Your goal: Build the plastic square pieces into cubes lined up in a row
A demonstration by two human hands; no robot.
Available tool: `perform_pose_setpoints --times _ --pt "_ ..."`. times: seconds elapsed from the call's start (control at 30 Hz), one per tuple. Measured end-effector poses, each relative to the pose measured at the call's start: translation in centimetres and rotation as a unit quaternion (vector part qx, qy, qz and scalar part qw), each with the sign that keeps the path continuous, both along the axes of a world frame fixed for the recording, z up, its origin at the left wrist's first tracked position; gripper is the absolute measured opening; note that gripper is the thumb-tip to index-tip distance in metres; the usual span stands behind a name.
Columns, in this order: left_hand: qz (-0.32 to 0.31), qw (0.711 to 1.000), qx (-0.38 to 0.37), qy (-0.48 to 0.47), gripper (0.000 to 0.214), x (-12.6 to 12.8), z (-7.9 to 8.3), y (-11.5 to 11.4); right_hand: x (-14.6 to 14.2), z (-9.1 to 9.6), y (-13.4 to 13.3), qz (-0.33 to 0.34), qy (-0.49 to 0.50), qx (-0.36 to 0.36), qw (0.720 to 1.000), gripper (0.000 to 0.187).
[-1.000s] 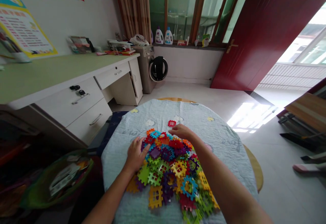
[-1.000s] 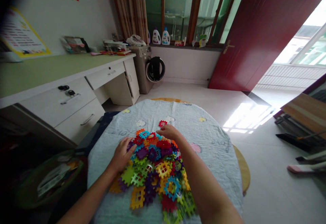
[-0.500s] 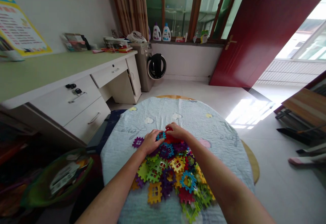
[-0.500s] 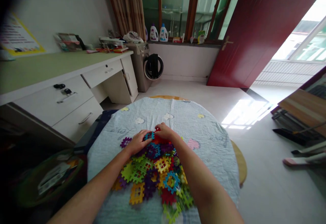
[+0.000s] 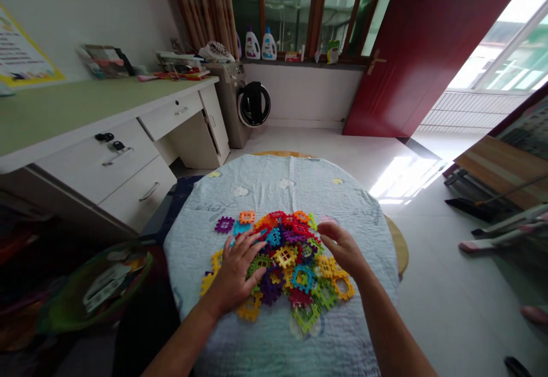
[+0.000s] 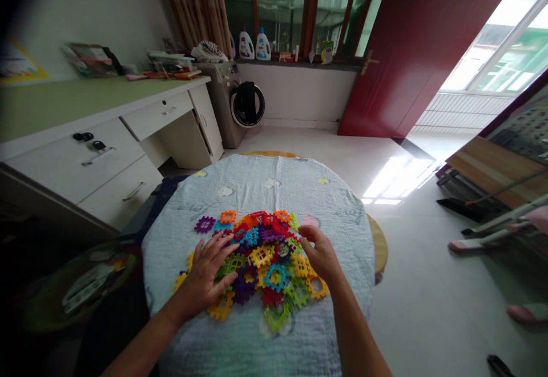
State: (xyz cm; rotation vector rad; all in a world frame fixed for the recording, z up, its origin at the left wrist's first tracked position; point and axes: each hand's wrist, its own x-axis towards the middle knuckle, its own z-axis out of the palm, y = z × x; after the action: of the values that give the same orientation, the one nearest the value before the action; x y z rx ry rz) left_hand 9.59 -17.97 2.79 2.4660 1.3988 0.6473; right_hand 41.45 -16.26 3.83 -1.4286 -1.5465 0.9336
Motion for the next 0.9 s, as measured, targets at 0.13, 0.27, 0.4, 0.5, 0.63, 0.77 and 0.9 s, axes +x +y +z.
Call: perform_pose_setpoints --times 0.13,0.27,0.4,0.5,0.63,0.77,0.9 --pt "0.05 0.996 0.05 0.046 0.069 -1.3 -1.5 -3.4 2.4 -1.5 -4.3 -0.069 -0.074 -0.007 0.995 0.032" --pt "0.077 0.993 0.045 0.074 0.104 -2.9 -3.8 -5.0 3.0 -2.1 -6.9 0.004 -0.129 -0.005 0.992 0.048" --pt "0.062 0.995 0.036 0.074 0.098 -3.8 -4.8 -4.2 1.9 -1.9 -6.7 0.055 -0.173 -0.014 0.983 0.059" --pt "0.05 0.996 0.046 0.056 0.079 -4.2 -4.9 -2.5 1.0 -1.7 -5.6 0.063 -0.206 -0.023 0.976 0.057" --pt "0.072 0.995 0.059 0.031 0.061 -4.7 -5.2 -0.2 0.1 -1.9 -4.1 0.053 -0.234 -0.031 0.97 0.05" --pt "0.158 0.984 0.087 0.015 0.073 -4.3 -5.2 0.6 -0.3 -2.8 -2.5 0.002 -0.218 -0.006 0.976 0.046" --pt "0.262 0.958 0.117 0.002 0.088 -4.2 -4.7 -0.1 1.7 -3.3 -2.6 -0.061 -0.206 0.023 0.976 0.041"
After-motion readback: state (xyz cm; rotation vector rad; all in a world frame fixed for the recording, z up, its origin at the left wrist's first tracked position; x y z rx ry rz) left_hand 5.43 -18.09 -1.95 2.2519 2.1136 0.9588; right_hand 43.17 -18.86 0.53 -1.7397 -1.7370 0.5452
